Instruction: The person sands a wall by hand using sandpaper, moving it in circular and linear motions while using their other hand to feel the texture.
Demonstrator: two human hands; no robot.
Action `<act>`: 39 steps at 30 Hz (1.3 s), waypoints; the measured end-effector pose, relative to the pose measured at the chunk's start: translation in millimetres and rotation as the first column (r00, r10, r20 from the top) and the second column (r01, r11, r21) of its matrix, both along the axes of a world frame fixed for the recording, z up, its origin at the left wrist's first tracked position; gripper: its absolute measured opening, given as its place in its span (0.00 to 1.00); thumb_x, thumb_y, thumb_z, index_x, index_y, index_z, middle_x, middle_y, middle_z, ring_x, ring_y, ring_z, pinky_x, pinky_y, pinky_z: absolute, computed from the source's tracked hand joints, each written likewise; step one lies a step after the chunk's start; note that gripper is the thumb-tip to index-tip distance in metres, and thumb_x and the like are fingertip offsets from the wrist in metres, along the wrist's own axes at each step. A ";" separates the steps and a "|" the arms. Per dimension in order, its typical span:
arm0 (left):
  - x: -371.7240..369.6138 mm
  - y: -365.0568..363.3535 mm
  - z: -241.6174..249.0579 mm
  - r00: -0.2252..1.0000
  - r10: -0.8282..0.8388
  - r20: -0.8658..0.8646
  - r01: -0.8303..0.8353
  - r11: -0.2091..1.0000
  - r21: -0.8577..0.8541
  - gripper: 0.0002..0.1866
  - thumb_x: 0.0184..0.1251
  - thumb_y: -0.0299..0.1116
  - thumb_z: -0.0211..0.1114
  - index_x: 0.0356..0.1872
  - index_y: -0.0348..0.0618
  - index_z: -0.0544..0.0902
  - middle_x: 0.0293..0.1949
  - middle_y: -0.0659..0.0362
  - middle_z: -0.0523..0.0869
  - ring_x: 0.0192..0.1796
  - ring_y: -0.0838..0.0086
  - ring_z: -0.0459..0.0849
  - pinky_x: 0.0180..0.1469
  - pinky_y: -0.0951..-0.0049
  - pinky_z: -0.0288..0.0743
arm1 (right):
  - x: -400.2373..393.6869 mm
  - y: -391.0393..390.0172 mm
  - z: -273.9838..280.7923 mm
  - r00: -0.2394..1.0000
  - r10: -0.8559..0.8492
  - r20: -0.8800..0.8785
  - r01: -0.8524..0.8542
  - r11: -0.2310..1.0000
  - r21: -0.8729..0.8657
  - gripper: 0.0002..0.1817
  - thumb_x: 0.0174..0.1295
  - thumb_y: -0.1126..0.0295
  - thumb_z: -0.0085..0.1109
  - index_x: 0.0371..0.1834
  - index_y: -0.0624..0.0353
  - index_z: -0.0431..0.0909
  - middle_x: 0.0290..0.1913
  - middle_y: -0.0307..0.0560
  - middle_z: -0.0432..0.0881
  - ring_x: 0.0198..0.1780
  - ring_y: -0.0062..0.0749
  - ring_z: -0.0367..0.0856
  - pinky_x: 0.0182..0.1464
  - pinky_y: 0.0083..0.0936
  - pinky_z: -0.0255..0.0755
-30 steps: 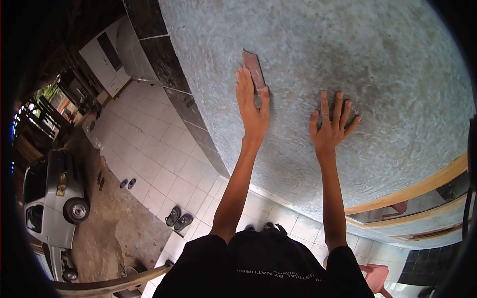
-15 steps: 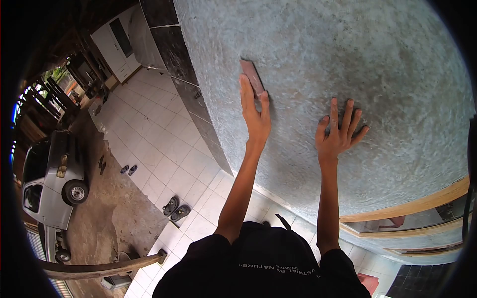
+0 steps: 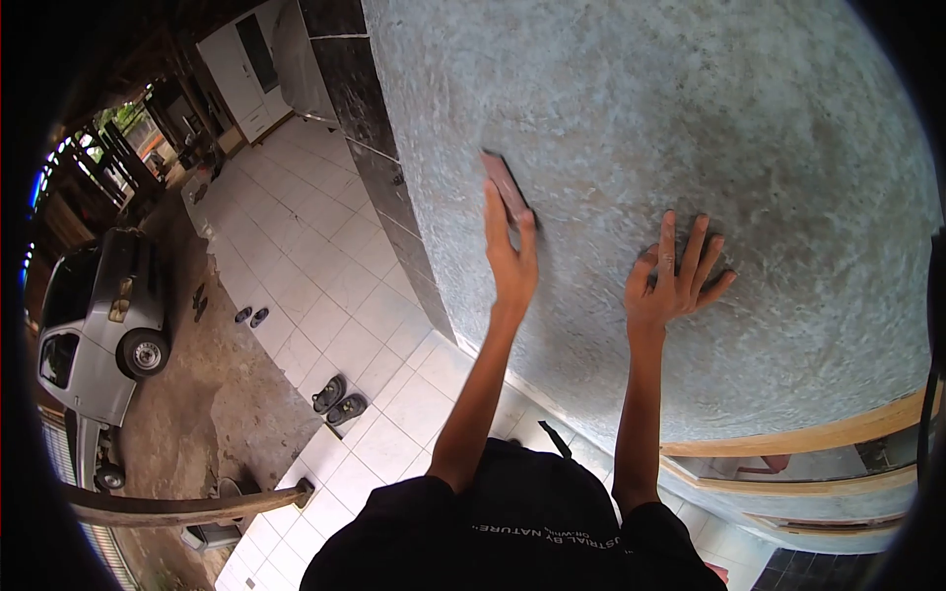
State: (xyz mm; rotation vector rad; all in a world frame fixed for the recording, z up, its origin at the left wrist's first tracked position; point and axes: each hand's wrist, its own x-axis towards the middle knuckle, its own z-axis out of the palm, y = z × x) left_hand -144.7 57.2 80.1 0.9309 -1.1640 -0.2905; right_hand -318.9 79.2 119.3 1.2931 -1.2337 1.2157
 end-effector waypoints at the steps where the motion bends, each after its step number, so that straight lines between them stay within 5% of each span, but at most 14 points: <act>1: -7.9 6.9 -11.6 1.000 -0.018 -0.005 0.019 0.998 0.052 0.33 0.76 0.39 0.53 0.73 0.32 0.53 0.74 0.41 0.54 0.76 0.51 0.53 0.76 0.60 0.42 | 0.0 -0.8 0.2 1.000 0.002 0.001 -0.002 1.000 -0.005 0.24 0.59 0.65 0.47 0.58 0.34 0.80 0.68 0.38 0.72 0.76 0.35 0.57 0.77 0.48 0.29; 5: -14.6 13.7 -35.4 0.993 0.022 0.115 -0.031 0.996 0.079 0.35 0.76 0.41 0.52 0.74 0.33 0.51 0.74 0.41 0.54 0.76 0.51 0.53 0.76 0.60 0.42 | 0.8 -0.6 2.6 1.000 0.011 -0.006 -0.011 1.000 -0.001 0.23 0.59 0.65 0.46 0.56 0.35 0.81 0.67 0.39 0.73 0.76 0.36 0.58 0.77 0.48 0.30; 12: 8.2 -4.0 -9.8 0.999 0.010 -0.044 -0.006 0.996 0.084 0.34 0.76 0.40 0.52 0.74 0.34 0.51 0.75 0.43 0.53 0.75 0.50 0.55 0.76 0.61 0.43 | 1.3 4.0 2.5 0.998 0.055 0.013 -0.055 0.998 0.006 0.22 0.61 0.66 0.44 0.55 0.38 0.82 0.67 0.40 0.73 0.75 0.38 0.59 0.77 0.47 0.29; 18: -0.6 6.2 -48.2 0.998 0.017 0.067 -0.025 0.992 0.124 0.35 0.76 0.40 0.53 0.73 0.30 0.50 0.74 0.41 0.53 0.75 0.51 0.54 0.75 0.62 0.47 | 0.6 4.2 1.0 0.996 0.086 0.035 -0.085 0.996 -0.013 0.23 0.63 0.66 0.38 0.54 0.39 0.83 0.64 0.40 0.76 0.74 0.36 0.60 0.78 0.47 0.31; 25: 30.0 -14.2 -13.0 1.000 0.022 -0.015 -0.021 0.993 0.114 0.33 0.77 0.38 0.52 0.74 0.35 0.51 0.75 0.45 0.54 0.75 0.53 0.56 0.74 0.63 0.48 | 0.3 4.2 -0.3 0.991 0.122 0.050 -0.119 0.991 -0.055 0.23 0.65 0.66 0.35 0.52 0.45 0.84 0.62 0.40 0.78 0.73 0.35 0.62 0.78 0.47 0.32; 29: 11.8 1.5 -57.1 0.999 -0.032 -0.004 0.032 0.987 0.159 0.33 0.77 0.39 0.51 0.74 0.35 0.50 0.75 0.44 0.54 0.76 0.53 0.54 0.74 0.62 0.47 | 1.1 3.3 -3.3 0.990 0.120 0.076 -0.116 0.992 -0.053 0.23 0.65 0.65 0.37 0.52 0.46 0.84 0.62 0.40 0.78 0.74 0.35 0.62 0.78 0.47 0.32; 36: 38.5 -16.4 -5.7 1.000 -0.023 0.013 0.020 0.987 0.162 0.33 0.77 0.40 0.50 0.75 0.36 0.49 0.75 0.44 0.52 0.76 0.52 0.52 0.75 0.61 0.44 | 19.6 -4.8 -15.3 0.994 0.080 0.079 -0.077 0.996 -0.035 0.23 0.60 0.70 0.42 0.54 0.43 0.83 0.66 0.42 0.74 0.75 0.38 0.58 0.77 0.50 0.30; 39: 25.2 -8.5 -21.9 0.999 -0.029 0.037 0.025 0.993 0.118 0.33 0.77 0.40 0.50 0.74 0.33 0.50 0.75 0.43 0.51 0.76 0.51 0.51 0.75 0.60 0.44 | 27.0 -12.8 -26.0 0.996 0.062 0.056 -0.060 0.997 -0.037 0.24 0.58 0.70 0.44 0.55 0.41 0.82 0.67 0.43 0.73 0.76 0.39 0.56 0.77 0.51 0.29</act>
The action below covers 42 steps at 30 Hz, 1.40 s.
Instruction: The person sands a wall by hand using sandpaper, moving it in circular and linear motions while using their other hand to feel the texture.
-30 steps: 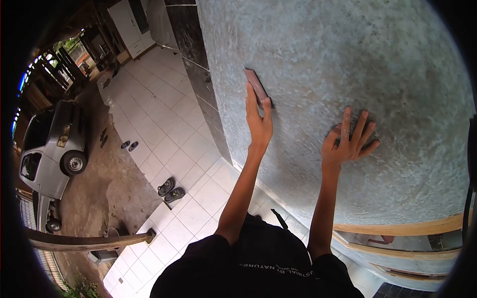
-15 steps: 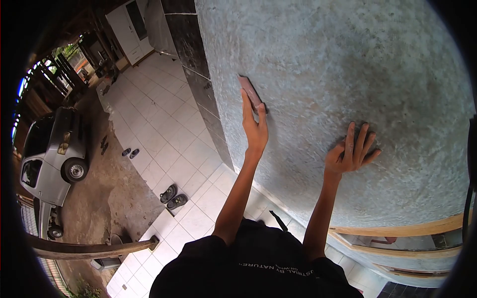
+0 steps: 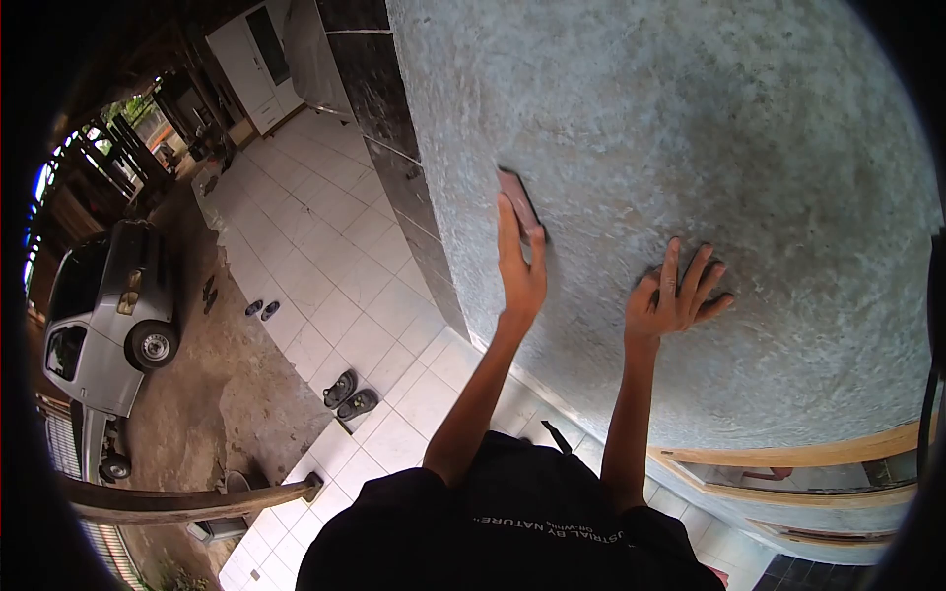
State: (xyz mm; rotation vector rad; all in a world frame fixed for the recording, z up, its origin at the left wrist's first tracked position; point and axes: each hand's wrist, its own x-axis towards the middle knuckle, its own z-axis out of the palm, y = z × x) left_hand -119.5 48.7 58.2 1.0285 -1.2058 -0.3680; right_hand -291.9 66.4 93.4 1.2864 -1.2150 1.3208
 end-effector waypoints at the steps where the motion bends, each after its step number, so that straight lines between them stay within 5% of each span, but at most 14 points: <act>1: -5.3 4.0 -11.4 0.999 -0.007 0.033 0.007 1.000 -0.023 0.33 0.77 0.40 0.49 0.74 0.32 0.50 0.75 0.43 0.51 0.76 0.51 0.51 0.75 0.59 0.43 | 1.5 -1.9 -0.5 1.000 0.008 0.004 -0.008 1.000 -0.009 0.24 0.57 0.71 0.45 0.56 0.40 0.82 0.68 0.43 0.72 0.76 0.39 0.56 0.77 0.52 0.28; 7: -1.6 1.7 -2.6 0.987 0.051 0.150 -0.046 0.998 -0.033 0.34 0.76 0.37 0.53 0.74 0.34 0.49 0.75 0.42 0.53 0.76 0.53 0.53 0.74 0.63 0.48 | 1.2 0.2 -3.4 0.999 0.033 0.016 -0.033 0.999 0.008 0.25 0.56 0.72 0.46 0.55 0.40 0.82 0.68 0.42 0.72 0.76 0.38 0.55 0.77 0.52 0.29; 10: 7.1 -4.6 31.3 0.993 0.024 0.119 -0.014 0.996 -0.086 0.32 0.77 0.37 0.49 0.73 0.30 0.50 0.76 0.44 0.51 0.77 0.52 0.48 0.76 0.56 0.38 | 1.3 0.2 -6.1 0.999 0.028 0.024 -0.029 0.999 0.017 0.24 0.56 0.72 0.46 0.54 0.40 0.82 0.67 0.42 0.72 0.76 0.37 0.56 0.77 0.52 0.29; 17: -15.0 7.0 -15.8 0.977 0.044 0.207 -0.026 0.995 -0.092 0.33 0.75 0.35 0.53 0.74 0.33 0.51 0.75 0.44 0.53 0.76 0.54 0.53 0.75 0.57 0.43 | 0.1 -0.7 -10.6 0.999 0.042 -0.008 -0.042 0.999 0.008 0.21 0.63 0.69 0.43 0.54 0.47 0.83 0.66 0.45 0.73 0.76 0.40 0.57 0.77 0.50 0.28; 20: -6.0 2.9 22.3 0.972 0.068 0.226 -0.040 0.991 -0.125 0.33 0.75 0.35 0.53 0.73 0.32 0.52 0.75 0.42 0.54 0.76 0.53 0.53 0.76 0.54 0.40 | 0.8 -0.4 -10.0 0.999 0.038 0.018 -0.039 0.999 0.004 0.23 0.56 0.72 0.45 0.52 0.43 0.84 0.66 0.41 0.75 0.76 0.36 0.57 0.77 0.50 0.30; 25: 2.4 -7.4 70.7 0.965 0.066 0.253 -0.008 0.974 -0.227 0.32 0.74 0.35 0.55 0.73 0.32 0.55 0.74 0.40 0.56 0.77 0.53 0.52 0.76 0.54 0.38 | -0.2 -1.3 -11.5 0.998 0.062 -0.003 -0.062 0.998 -0.009 0.22 0.63 0.69 0.40 0.53 0.49 0.83 0.66 0.45 0.74 0.76 0.39 0.56 0.77 0.49 0.28; 29: -12.0 7.1 34.0 0.962 0.000 0.273 0.050 0.983 -0.176 0.31 0.75 0.35 0.52 0.73 0.30 0.54 0.75 0.42 0.53 0.78 0.51 0.47 0.75 0.51 0.36 | -1.6 -0.1 -14.7 0.999 0.046 -0.007 -0.046 0.999 0.002 0.22 0.65 0.68 0.39 0.53 0.50 0.83 0.66 0.45 0.74 0.76 0.39 0.56 0.77 0.49 0.28; 31: -18.5 11.7 29.3 0.967 -0.006 0.255 0.045 0.988 -0.147 0.31 0.75 0.34 0.52 0.72 0.30 0.54 0.74 0.41 0.54 0.77 0.51 0.47 0.75 0.50 0.36 | -0.6 -0.5 -16.0 0.999 0.048 0.014 -0.048 0.999 -0.008 0.24 0.56 0.73 0.43 0.52 0.44 0.84 0.64 0.41 0.76 0.75 0.36 0.59 0.78 0.49 0.31; 37: -6.9 -2.4 89.1 0.950 0.065 0.305 0.016 0.966 -0.257 0.31 0.74 0.34 0.55 0.72 0.31 0.56 0.74 0.41 0.55 0.77 0.51 0.51 0.75 0.52 0.39 | 2.4 -2.2 -14.8 0.997 0.068 0.030 -0.066 0.997 -0.045 0.24 0.57 0.72 0.42 0.52 0.44 0.84 0.63 0.41 0.77 0.75 0.37 0.60 0.78 0.50 0.30; 42: -23.6 10.9 64.5 0.954 0.032 0.297 0.044 0.969 -0.245 0.31 0.74 0.35 0.54 0.72 0.32 0.56 0.74 0.42 0.55 0.77 0.51 0.50 0.75 0.52 0.39 | 2.9 0.8 -14.7 0.998 0.054 0.025 -0.053 0.998 -0.024 0.24 0.57 0.71 0.42 0.51 0.44 0.84 0.63 0.41 0.77 0.75 0.37 0.59 0.77 0.50 0.30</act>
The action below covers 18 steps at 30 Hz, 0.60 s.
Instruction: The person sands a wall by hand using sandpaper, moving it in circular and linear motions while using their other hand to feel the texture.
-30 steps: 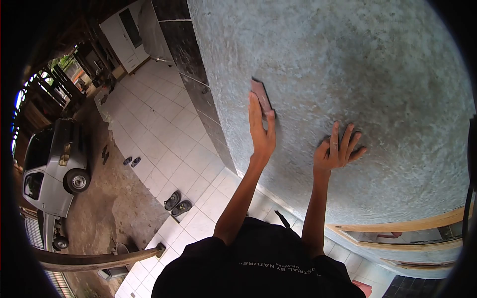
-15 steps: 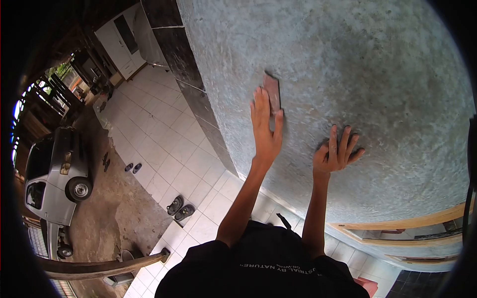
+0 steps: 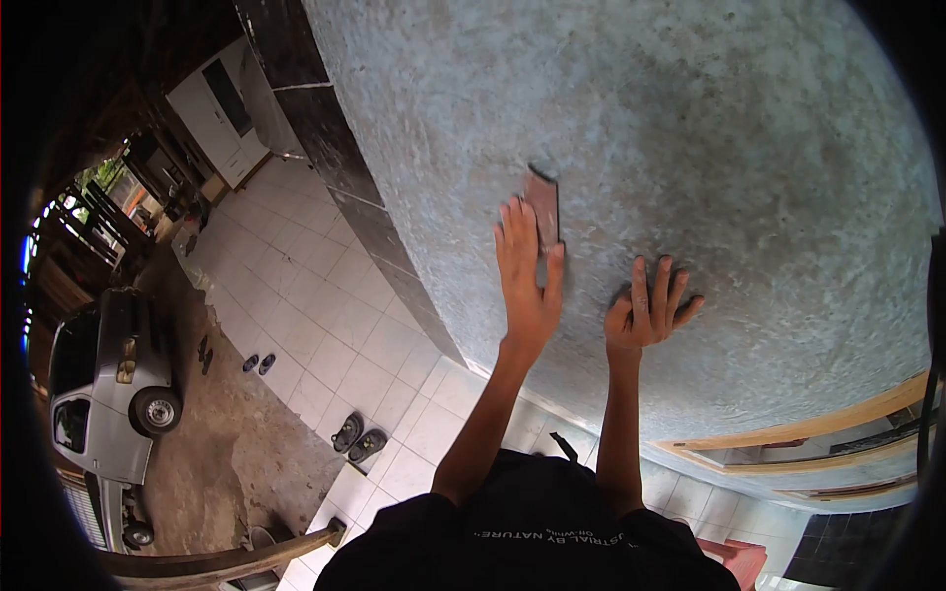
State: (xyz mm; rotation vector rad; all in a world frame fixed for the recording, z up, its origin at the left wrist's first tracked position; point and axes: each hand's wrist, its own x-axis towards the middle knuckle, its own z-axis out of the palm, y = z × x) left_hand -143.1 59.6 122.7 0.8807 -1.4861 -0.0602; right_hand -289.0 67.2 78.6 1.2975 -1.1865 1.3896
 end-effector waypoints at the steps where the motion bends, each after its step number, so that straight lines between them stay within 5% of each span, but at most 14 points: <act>1: -2.8 1.1 -4.0 1.000 -0.003 0.002 0.003 1.000 0.018 0.31 0.75 0.35 0.54 0.72 0.32 0.57 0.74 0.42 0.55 0.77 0.50 0.50 0.75 0.52 0.39 | -0.5 0.0 -0.6 1.000 0.006 -0.001 -0.006 1.000 0.011 0.23 0.57 0.71 0.42 0.51 0.44 0.84 0.63 0.41 0.77 0.75 0.38 0.59 0.77 0.50 0.30; 7: 2.2 -8.8 49.4 0.999 -0.042 0.004 0.042 0.998 -0.048 0.29 0.76 0.34 0.50 0.72 0.31 0.56 0.74 0.41 0.54 0.78 0.48 0.45 0.75 0.47 0.36 | -0.2 0.1 -1.9 1.000 -0.002 0.010 0.001 1.000 0.018 0.24 0.56 0.71 0.43 0.51 0.44 0.84 0.63 0.41 0.77 0.75 0.38 0.59 0.77 0.51 0.30; 14: -3.5 -6.3 -5.3 0.999 -0.032 -0.012 0.032 0.998 -0.048 0.30 0.74 0.33 0.54 0.72 0.33 0.57 0.74 0.42 0.55 0.77 0.50 0.51 0.75 0.50 0.39 | -1.4 -2.2 -1.1 1.000 -0.005 -0.004 0.005 1.000 -0.004 0.23 0.58 0.72 0.42 0.51 0.44 0.84 0.64 0.41 0.77 0.75 0.38 0.59 0.77 0.51 0.30; 18: 2.6 -12.3 18.5 1.000 0.011 -0.025 -0.013 0.999 -0.047 0.30 0.74 0.33 0.54 0.72 0.32 0.57 0.74 0.41 0.56 0.77 0.51 0.51 0.75 0.50 0.38 | -1.6 -2.2 -1.4 1.000 -0.002 -0.014 0.002 1.000 -0.011 0.23 0.58 0.72 0.42 0.51 0.45 0.84 0.62 0.41 0.78 0.75 0.38 0.59 0.77 0.50 0.30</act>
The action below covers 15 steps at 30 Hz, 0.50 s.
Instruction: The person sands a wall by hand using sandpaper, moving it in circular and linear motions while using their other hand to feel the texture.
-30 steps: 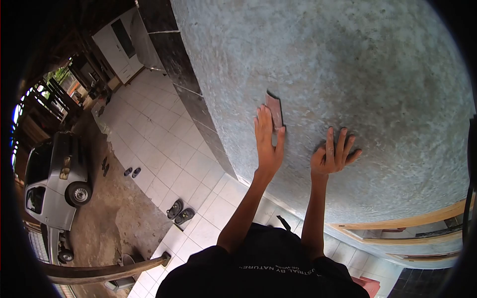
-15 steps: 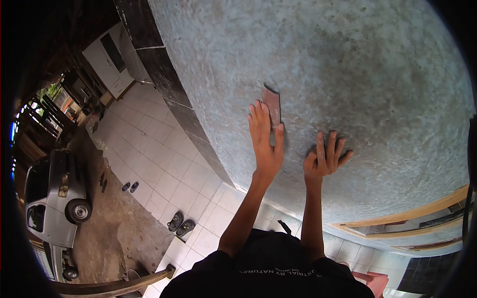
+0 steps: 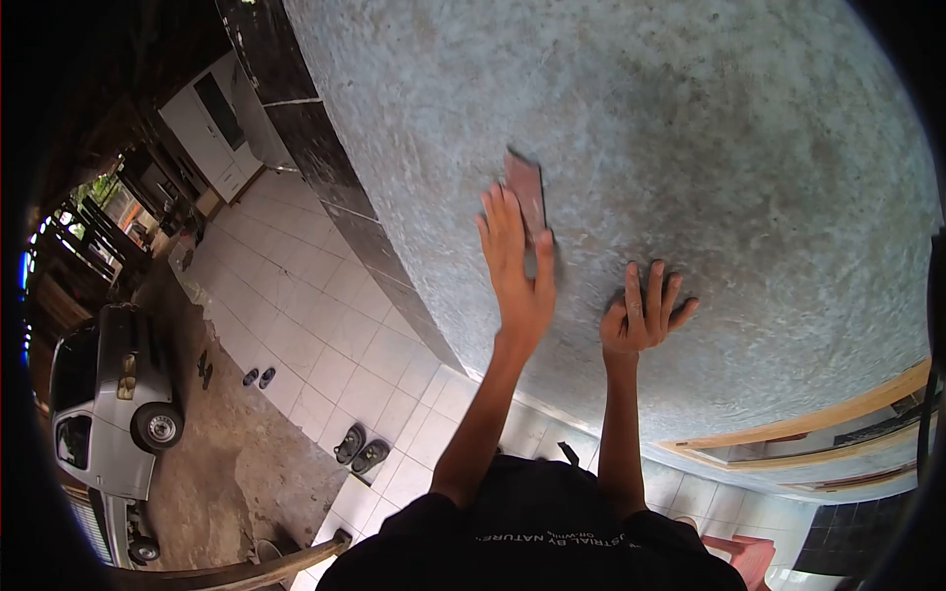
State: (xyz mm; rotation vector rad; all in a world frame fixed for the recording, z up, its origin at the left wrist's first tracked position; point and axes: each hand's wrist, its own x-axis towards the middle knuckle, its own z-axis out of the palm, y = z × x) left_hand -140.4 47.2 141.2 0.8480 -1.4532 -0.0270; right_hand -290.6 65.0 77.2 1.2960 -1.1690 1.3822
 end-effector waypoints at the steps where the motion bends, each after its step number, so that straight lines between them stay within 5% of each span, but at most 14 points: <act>1: 3.3 -3.4 13.6 1.000 0.013 0.008 -0.013 1.000 -0.025 0.30 0.75 0.34 0.54 0.72 0.31 0.56 0.73 0.40 0.56 0.77 0.51 0.51 0.75 0.49 0.38 | 1.2 0.0 0.3 1.000 -0.001 0.009 0.001 1.000 -0.006 0.23 0.58 0.72 0.42 0.51 0.44 0.84 0.62 0.42 0.78 0.75 0.38 0.60 0.77 0.50 0.31; 4: 6.1 -7.1 30.4 1.000 -0.003 -0.014 0.002 0.999 -0.046 0.31 0.75 0.35 0.53 0.72 0.30 0.56 0.74 0.39 0.55 0.77 0.51 0.51 0.75 0.49 0.37 | 1.3 0.6 1.2 1.000 0.000 0.011 0.000 1.000 -0.005 0.23 0.57 0.72 0.42 0.51 0.45 0.85 0.61 0.42 0.79 0.74 0.38 0.60 0.77 0.50 0.31; 11: -21.2 10.4 -26.5 0.999 -0.024 -0.048 0.025 0.999 0.020 0.32 0.75 0.37 0.53 0.72 0.30 0.55 0.73 0.40 0.55 0.77 0.51 0.50 0.75 0.50 0.37 | -0.7 -1.1 -1.6 1.000 -0.007 0.011 0.007 1.000 0.012 0.23 0.57 0.72 0.42 0.50 0.44 0.85 0.62 0.42 0.78 0.74 0.38 0.60 0.77 0.50 0.31; 15: -1.2 -5.3 28.0 0.998 -0.002 -0.056 0.002 1.000 -0.017 0.31 0.75 0.36 0.53 0.72 0.29 0.55 0.73 0.39 0.55 0.77 0.50 0.51 0.75 0.49 0.37 | 0.7 1.7 -0.8 1.000 0.002 0.014 -0.003 1.000 0.016 0.22 0.59 0.70 0.42 0.51 0.43 0.85 0.63 0.41 0.78 0.75 0.37 0.60 0.77 0.50 0.31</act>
